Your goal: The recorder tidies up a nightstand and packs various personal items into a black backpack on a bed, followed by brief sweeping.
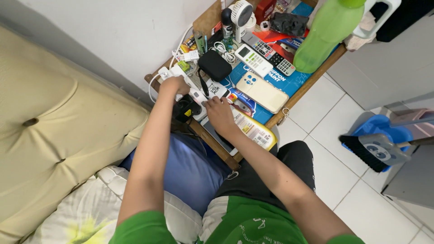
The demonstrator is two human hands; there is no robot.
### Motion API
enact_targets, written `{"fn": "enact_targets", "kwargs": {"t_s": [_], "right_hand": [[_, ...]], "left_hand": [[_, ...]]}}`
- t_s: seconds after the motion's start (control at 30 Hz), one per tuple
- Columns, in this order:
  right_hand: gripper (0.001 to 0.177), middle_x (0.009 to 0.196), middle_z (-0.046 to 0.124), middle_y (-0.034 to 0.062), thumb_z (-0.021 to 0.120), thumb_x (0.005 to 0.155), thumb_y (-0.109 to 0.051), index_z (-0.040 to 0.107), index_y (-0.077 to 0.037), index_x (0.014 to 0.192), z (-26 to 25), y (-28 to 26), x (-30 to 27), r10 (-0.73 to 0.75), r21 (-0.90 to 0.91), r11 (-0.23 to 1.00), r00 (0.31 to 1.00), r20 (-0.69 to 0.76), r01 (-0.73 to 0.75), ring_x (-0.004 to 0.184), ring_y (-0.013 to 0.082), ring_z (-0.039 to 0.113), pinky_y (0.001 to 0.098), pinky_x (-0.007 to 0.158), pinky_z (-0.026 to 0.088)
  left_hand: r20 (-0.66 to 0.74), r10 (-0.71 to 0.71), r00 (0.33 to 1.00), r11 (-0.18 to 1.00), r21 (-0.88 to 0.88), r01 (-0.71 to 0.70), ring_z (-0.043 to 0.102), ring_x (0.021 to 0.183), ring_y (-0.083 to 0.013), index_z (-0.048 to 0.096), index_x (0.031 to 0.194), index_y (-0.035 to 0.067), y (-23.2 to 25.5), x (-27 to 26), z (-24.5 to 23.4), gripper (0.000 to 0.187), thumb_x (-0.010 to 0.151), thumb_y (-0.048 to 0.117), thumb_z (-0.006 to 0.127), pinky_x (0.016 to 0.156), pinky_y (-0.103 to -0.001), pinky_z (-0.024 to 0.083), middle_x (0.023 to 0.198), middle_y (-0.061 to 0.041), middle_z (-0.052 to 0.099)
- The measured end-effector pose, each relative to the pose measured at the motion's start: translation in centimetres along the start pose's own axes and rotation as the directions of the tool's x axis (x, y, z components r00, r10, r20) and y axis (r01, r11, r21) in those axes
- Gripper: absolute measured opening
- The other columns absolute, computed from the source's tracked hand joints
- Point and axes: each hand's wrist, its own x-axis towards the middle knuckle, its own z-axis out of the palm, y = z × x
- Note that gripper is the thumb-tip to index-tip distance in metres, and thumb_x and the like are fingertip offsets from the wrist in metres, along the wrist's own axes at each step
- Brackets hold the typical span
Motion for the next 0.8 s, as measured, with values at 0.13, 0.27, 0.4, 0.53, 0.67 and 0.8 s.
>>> {"fn": "enact_targets", "kwargs": {"t_s": [0.13, 0.27, 0.4, 0.53, 0.67, 0.8], "right_hand": [[0.035, 0.111, 0.071, 0.0044, 0.059, 0.087, -0.008, 0.072, -0.006, 0.120, 0.4, 0.0, -0.2, 0.006, -0.001, 1.000, 1.000, 0.014, -0.006, 0.109, 0.0210, 0.059, 0.0365, 0.092, 0.041], [0.039, 0.114, 0.071, 0.0052, 0.060, 0.086, -0.007, 0.070, -0.006, 0.123, 1.0, 0.1, -0.3, 0.010, 0.029, 1.000, 1.000, 0.015, -0.010, 0.109, 0.0220, 0.059, 0.0363, 0.093, 0.041], [0.044, 0.121, 0.070, 0.0063, 0.064, 0.079, -0.005, 0.069, -0.006, 0.123, 0.6, 0.4, -0.6, 0.078, 0.122, 0.990, 0.993, -0.083, -0.068, 0.112, 0.0229, 0.059, 0.0379, 0.094, 0.041], [0.036, 0.125, 0.069, 0.0070, 0.068, 0.087, -0.015, 0.069, -0.006, 0.122, -7.0, -2.8, -2.3, 0.281, 0.467, 0.863, 0.951, -0.126, -0.193, 0.116, 0.0218, 0.060, 0.0387, 0.096, 0.045], [0.070, 0.140, 0.056, 0.0088, 0.066, 0.094, -0.057, 0.057, -0.006, 0.141, -14.1, -7.0, -5.4, 0.074, 0.999, 0.033, 0.997, 0.013, -0.016, 0.130, 0.0196, 0.054, 0.0399, 0.114, 0.044], [0.081, 0.159, 0.045, 0.0103, 0.067, 0.095, -0.067, 0.052, -0.005, 0.144, -16.9, -11.0, -9.3, -0.125, 0.911, -0.411, 0.988, -0.093, 0.034, 0.149, 0.0209, 0.042, 0.0407, 0.129, 0.032]], "left_hand": [[0.093, -0.064, 0.994, 0.980, -0.181, 0.080, 0.080, 0.088, -0.0400, 0.062, 0.126, -0.007, 0.2, -6.8, -2.8, 0.044, 0.091, 0.017, 0.071, 0.071, -0.047, 0.067, 0.128, -0.021, 0.063], [-0.170, 0.085, 0.982, 0.982, -0.150, -0.111, 0.071, 0.106, -0.0341, 0.076, 0.121, 0.020, -3.7, -10.7, -3.2, 0.034, 0.088, 0.016, 0.069, 0.090, -0.044, 0.059, 0.128, -0.015, 0.072], [-0.746, 0.071, 0.662, 0.896, -0.244, -0.371, 0.064, 0.114, -0.0400, 0.071, 0.130, 0.012, -6.0, -22.5, -2.2, 0.045, 0.086, 0.014, 0.079, 0.100, -0.048, 0.048, 0.122, -0.023, 0.066], [-0.875, -0.123, 0.468, 0.727, -0.400, -0.557, 0.065, 0.110, -0.0255, 0.056, 0.148, 0.007, -4.7, -33.6, 0.8, 0.057, 0.096, 0.008, 0.081, 0.091, -0.038, 0.055, 0.126, -0.016, 0.063], [-0.898, -0.198, 0.393, 0.176, -0.427, -0.887, 0.059, 0.112, -0.0133, 0.046, 0.126, 0.011, -3.8, -36.1, 8.7, 0.059, 0.086, 0.008, 0.089, 0.101, -0.031, 0.056, 0.121, -0.005, 0.057], [-0.790, -0.036, 0.612, -0.040, -0.611, -0.791, 0.055, 0.105, -0.0135, 0.048, 0.110, 0.012, -0.9, -35.4, 17.9, 0.042, 0.097, 0.030, 0.083, 0.100, -0.027, 0.047, 0.110, -0.005, 0.054]]}}
